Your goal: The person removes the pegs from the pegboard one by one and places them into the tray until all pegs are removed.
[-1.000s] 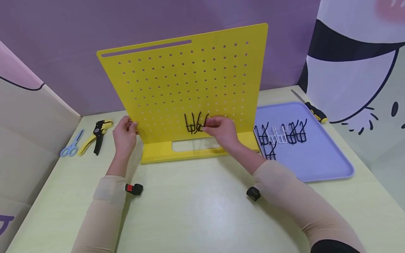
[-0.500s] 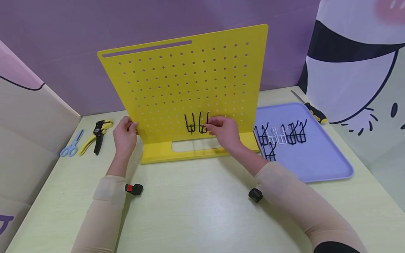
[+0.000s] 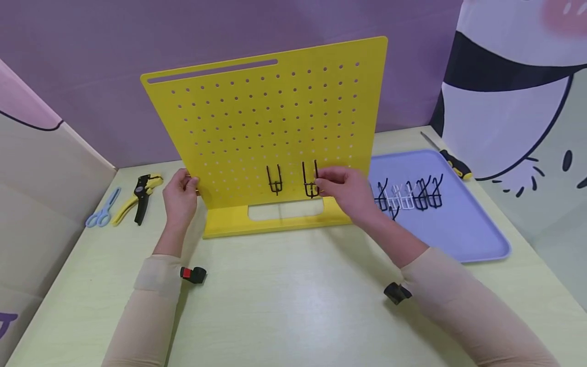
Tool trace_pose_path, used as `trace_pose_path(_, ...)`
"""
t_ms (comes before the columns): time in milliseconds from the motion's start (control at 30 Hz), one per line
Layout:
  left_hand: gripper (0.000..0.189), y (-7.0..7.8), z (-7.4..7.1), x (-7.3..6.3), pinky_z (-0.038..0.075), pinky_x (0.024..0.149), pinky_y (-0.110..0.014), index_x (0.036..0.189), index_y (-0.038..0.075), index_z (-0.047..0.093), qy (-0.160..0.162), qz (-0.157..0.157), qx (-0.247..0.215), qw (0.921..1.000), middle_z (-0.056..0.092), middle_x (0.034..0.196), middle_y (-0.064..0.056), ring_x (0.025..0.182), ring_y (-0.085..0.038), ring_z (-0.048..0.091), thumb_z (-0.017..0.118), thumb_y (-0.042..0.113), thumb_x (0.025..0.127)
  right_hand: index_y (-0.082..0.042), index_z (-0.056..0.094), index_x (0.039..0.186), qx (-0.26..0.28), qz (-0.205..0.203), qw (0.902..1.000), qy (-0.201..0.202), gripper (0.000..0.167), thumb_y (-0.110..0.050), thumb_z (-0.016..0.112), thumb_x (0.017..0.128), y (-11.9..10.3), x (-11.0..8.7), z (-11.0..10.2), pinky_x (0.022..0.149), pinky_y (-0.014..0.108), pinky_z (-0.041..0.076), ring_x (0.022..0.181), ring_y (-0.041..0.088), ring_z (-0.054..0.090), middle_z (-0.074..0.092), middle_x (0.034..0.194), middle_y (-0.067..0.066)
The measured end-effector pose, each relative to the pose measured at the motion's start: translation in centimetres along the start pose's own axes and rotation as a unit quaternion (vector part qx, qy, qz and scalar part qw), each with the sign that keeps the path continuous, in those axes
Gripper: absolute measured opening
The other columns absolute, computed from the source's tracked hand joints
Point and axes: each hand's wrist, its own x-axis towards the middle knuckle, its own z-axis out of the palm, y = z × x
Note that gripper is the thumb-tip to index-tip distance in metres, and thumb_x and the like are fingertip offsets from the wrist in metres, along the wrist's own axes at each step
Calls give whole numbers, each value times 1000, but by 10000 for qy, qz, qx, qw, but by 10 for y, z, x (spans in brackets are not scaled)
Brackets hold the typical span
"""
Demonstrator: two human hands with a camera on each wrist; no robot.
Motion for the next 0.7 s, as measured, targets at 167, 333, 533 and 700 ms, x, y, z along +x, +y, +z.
trace_pose_path(167, 15, 0, -1, -1, 46, 65, -24, 113, 1, 67, -20, 24, 12, 10000, 64, 86, -16, 73, -23, 55, 61, 7, 102, 9, 61, 126, -44, -145, 9996, 244, 39, -20, 66, 101, -8, -13, -23, 84, 27, 57, 90, 13, 71, 70, 109, 1)
trace_pose_path(333, 14, 1, -2, 0, 47, 65, -25, 112, 0, 67, -6, 100, 19, 9999, 64, 86, -16, 72, -24, 56, 61, 7, 101, 9, 61, 126, -207, -258, 9982, 509, 38, -18, 67, 100, -12, -22, -50, 78, 24, 57, 88, 11, 69, 71, 102, -7)
trace_pose_path(533, 14, 1, -3, 0, 47, 67, -27, 113, 1, 67, -16, 27, 66, 10000, 64, 86, -16, 73, -24, 56, 61, 8, 101, -7, 72, 116, -3, -391, 9979, 524, 20, -3, 64, 98, -6, -31, -82, 75, 25, 58, 87, 10, 70, 72, 101, -10)
trace_pose_path(700, 14, 2, -2, -1, 46, 66, -24, 112, 0, 66, -30, -2, 32, 10000, 63, 86, -16, 73, -23, 55, 61, 7, 102, -17, 75, 111, -239, -311, 9969, 675, 25, 0, 63, 98, 3, -40, -110, 72, 24, 58, 86, 5, 70, 71, 101, -15)
